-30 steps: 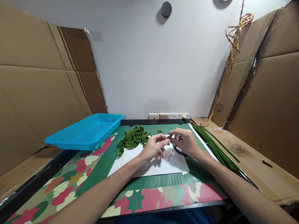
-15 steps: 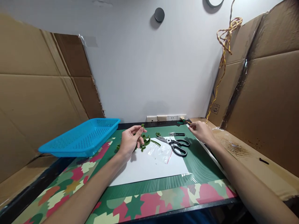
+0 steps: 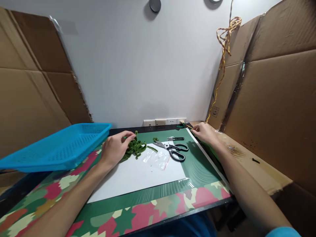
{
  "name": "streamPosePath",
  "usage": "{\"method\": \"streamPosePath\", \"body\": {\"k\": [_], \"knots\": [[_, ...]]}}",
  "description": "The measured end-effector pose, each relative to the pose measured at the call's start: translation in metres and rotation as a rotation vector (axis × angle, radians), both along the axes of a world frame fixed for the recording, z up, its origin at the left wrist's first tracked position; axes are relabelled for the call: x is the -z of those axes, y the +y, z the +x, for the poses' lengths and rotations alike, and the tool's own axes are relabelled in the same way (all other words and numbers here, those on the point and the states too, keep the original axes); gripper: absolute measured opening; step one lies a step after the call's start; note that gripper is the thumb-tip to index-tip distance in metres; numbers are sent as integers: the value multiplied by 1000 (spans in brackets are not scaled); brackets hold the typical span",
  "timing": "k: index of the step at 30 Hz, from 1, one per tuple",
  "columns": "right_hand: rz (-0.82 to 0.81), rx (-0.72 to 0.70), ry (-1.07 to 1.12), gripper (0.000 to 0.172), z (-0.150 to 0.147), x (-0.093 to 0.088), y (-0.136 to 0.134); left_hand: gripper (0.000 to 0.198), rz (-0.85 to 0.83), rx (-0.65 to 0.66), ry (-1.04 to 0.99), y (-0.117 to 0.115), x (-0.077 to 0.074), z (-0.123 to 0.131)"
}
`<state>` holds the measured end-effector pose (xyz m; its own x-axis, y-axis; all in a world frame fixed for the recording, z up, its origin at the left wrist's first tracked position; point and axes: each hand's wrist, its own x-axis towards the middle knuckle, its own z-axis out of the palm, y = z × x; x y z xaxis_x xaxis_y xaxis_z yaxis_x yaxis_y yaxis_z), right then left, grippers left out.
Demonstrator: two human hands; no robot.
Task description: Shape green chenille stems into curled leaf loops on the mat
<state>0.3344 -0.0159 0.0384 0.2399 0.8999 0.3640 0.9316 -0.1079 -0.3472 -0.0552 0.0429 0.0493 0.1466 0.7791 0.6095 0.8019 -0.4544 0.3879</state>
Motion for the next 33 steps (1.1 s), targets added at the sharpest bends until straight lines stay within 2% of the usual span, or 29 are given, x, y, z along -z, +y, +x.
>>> {"method": "streamPosePath", "body": {"k": [4,9,17,21,25,33], "knots": [[-59,107,-36,20,10,1,1,32,1,-20,126,0,0,2],[-164,133,-84,12,21,11,3,30,-11,-9,175,-2,0,5],[-232,189,-116,16,31,21,7,29,-70,-39,195,3,-1,1],[-265,183,-106,19,34,23,9,33,-73,-66,197,0,-3,2],[-280,157,-96,22,35,25,11,22,-63,-58,159,-4,-4,5],[-298,139,-100,16,35,22,9,18,-56,-32,141,-2,-1,6]]}}
